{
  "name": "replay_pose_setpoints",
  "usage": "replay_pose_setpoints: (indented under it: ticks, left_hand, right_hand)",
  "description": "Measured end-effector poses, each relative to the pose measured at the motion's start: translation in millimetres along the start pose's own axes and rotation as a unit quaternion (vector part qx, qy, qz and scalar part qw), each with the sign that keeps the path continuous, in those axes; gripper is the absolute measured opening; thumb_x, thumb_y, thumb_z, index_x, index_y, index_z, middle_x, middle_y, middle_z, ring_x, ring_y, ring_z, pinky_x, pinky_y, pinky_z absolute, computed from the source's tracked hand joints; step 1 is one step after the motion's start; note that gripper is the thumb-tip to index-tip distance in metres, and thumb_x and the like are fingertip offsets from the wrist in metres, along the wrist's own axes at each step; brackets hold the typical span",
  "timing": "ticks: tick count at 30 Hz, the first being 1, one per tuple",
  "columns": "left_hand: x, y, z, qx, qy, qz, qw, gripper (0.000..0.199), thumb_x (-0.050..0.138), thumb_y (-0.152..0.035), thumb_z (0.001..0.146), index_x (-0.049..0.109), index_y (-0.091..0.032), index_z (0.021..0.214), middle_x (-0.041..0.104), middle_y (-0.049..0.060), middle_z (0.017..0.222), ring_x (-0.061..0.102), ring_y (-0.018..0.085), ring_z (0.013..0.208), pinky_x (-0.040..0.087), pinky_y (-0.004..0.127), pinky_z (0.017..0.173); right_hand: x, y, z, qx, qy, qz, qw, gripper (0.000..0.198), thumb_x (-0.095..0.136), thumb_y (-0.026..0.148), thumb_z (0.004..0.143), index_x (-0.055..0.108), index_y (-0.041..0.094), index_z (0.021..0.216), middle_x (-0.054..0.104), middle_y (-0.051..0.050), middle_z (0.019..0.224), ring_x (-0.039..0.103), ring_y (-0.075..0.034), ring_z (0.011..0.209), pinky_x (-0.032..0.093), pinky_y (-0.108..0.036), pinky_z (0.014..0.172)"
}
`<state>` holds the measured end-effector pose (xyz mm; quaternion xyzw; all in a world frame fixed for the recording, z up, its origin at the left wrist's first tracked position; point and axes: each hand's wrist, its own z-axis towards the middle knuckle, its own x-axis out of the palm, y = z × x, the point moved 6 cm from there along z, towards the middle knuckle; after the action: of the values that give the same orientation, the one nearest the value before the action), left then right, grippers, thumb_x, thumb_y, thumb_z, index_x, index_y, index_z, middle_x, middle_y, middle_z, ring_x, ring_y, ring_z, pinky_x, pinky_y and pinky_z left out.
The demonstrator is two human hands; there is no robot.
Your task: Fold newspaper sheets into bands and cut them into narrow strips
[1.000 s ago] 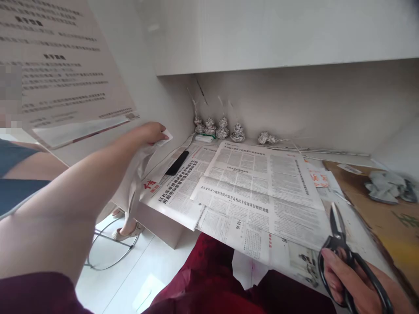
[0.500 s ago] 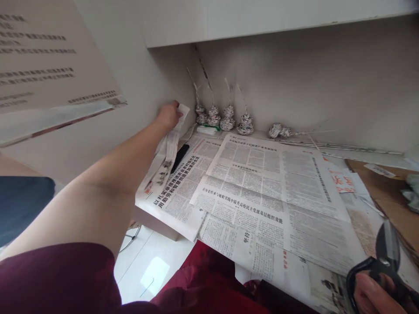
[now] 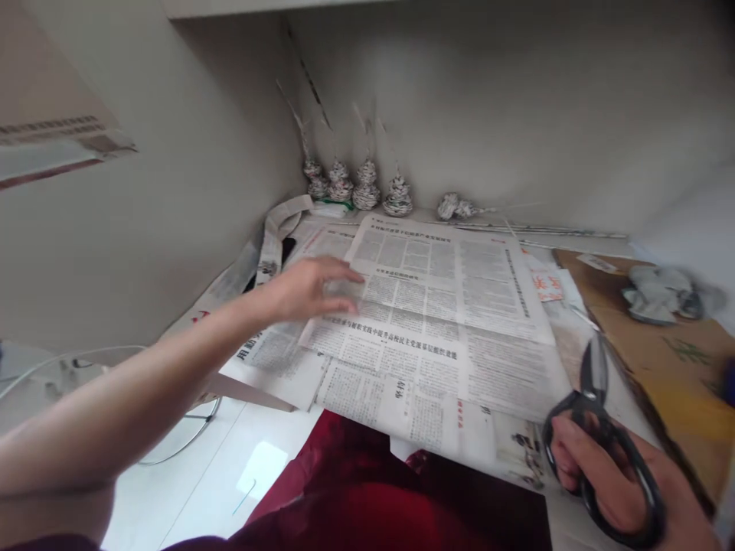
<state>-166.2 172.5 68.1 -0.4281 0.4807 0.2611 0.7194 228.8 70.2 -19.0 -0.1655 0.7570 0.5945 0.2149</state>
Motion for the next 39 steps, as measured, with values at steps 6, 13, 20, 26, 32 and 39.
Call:
replay_pose_setpoints:
  ticks: [6,13,20,26,32,39]
  left_hand:
    - [43,-39,-54,0.086,0.061,0.055,0.993,0.068,0.056,-0.022,0.091,0.037,-0.034,0.155,0.047,0.007,0.157,0.039,0.03,0.147,0.024,0.064,0.121]
    - [48,-24,-73,0.108,-0.023,0.128,0.986,0.072,0.052,-0.026,0.087,0.033,-0.04,0.156,0.044,0.005,0.158,0.045,0.036,0.143,0.037,0.067,0.114]
    - [58,-36,-69,0.131,-0.078,0.146,0.977,0.069,0.053,-0.024,0.092,0.032,-0.034,0.157,0.052,0.007,0.152,0.05,0.031,0.14,0.033,0.06,0.118]
    - [67,-49,-66,0.14,-0.086,0.145,0.976,0.065,0.049,-0.016,0.092,0.037,-0.03,0.154,0.056,0.008,0.149,0.052,0.029,0.138,0.032,0.059,0.12]
    - [75,-49,-65,0.143,-0.092,0.143,0.975,0.056,0.048,-0.014,0.093,0.046,-0.024,0.148,0.061,0.01,0.143,0.057,0.028,0.133,0.036,0.057,0.118]
    - [78,-50,-65,0.149,-0.112,0.153,0.97,0.052,0.048,-0.012,0.094,0.048,-0.021,0.146,0.061,0.012,0.14,0.056,0.027,0.133,0.038,0.056,0.117]
  right_hand:
    - [10,22,-9,-0.035,0.032,0.077,0.996,0.041,0.066,0.058,0.085,0.051,0.024,0.068,0.051,0.002,0.057,0.051,-0.016,0.05,0.041,-0.032,0.05]
    - [0,25,-10,-0.047,0.097,0.032,0.994,0.04,0.066,0.06,0.085,0.054,0.022,0.079,0.056,0.004,0.063,0.055,-0.014,0.055,0.045,-0.027,0.052]
    - [-69,43,40,-0.031,-0.015,-0.173,0.984,0.048,0.06,0.068,0.084,0.054,0.023,0.071,0.057,0.001,0.06,0.055,-0.016,0.056,0.043,-0.029,0.055]
    - [-118,41,107,0.035,-0.073,-0.419,0.904,0.036,0.075,0.053,0.081,0.066,0.019,0.073,0.067,-0.006,0.075,0.064,-0.025,0.078,0.05,-0.036,0.067]
    - [-124,36,129,0.086,-0.069,-0.515,0.85,0.033,0.063,0.041,0.097,0.064,0.017,0.119,0.067,-0.008,0.12,0.067,-0.022,0.101,0.057,-0.043,0.087]
    - [-121,45,115,0.026,-0.134,-0.511,0.849,0.031,0.063,0.041,0.093,0.07,0.013,0.104,0.073,-0.015,0.103,0.069,-0.032,0.098,0.055,-0.049,0.084]
